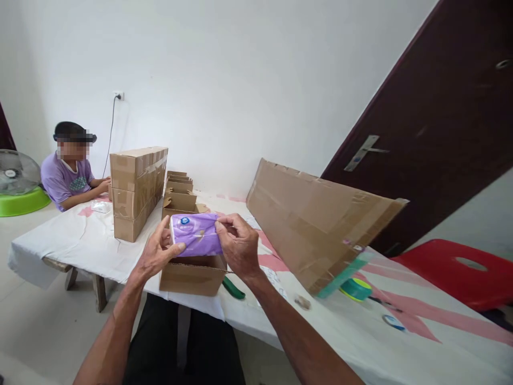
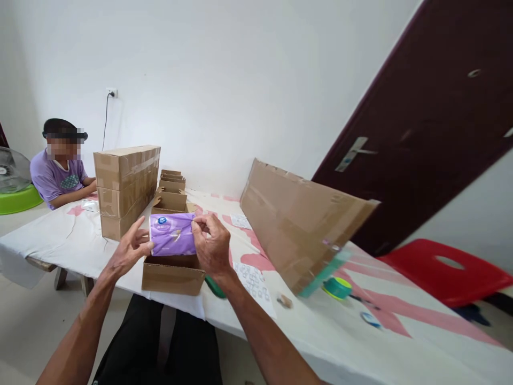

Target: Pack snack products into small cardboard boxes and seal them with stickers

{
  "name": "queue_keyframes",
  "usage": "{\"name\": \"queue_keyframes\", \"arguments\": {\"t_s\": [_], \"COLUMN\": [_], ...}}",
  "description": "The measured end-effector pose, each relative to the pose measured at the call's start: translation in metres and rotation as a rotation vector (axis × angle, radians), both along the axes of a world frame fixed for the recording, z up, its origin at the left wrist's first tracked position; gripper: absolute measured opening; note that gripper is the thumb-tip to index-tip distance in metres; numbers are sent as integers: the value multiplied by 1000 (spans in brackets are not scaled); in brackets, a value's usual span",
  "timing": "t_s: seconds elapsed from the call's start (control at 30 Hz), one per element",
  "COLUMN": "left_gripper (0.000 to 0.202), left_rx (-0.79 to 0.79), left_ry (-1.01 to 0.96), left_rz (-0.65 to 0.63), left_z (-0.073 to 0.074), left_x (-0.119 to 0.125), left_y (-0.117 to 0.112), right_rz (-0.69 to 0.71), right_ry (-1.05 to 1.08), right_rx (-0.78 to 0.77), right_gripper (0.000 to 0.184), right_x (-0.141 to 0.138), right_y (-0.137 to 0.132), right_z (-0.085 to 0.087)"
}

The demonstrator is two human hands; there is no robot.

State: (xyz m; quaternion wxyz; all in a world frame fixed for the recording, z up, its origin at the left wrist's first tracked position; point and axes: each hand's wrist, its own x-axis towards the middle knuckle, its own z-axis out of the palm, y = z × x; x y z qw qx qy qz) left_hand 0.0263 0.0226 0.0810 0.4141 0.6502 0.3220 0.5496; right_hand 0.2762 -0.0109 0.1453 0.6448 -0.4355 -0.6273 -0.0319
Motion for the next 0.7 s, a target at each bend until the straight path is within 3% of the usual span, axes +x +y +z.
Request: {"name": "queue_keyframes", "arguments": {"t_s": [0.07, 0.13, 0.33, 0.47, 0.57, 0.7], "left_gripper": [95, 95, 92, 85, 75, 77], "left_rx": [-23, 18, 157, 162, 135, 29], "left_ry": [-137, -263, -378, -352, -316, -229], "left_rz": [-174, -263, -249, -255, -261, -216], "left_z": [13, 21, 49, 66, 64, 46], "left_x": [19, 31, 28, 22, 23, 23], "left_y": [-6, -7, 15, 31, 44, 64], "right_rz": [41, 96, 380, 410, 438, 459], "right_ry": [30, 92, 231, 263, 322, 355], "right_rx": [8, -1, -138, -156, -237, -366], "right_gripper": [14, 15, 51, 61, 67, 72], "right_x": [-9, -13, -13, -10, -7, -3], "right_y": [-1, -2, 4, 27, 52, 84], "right_z": [-1, 0, 7, 4, -9, -35]}}
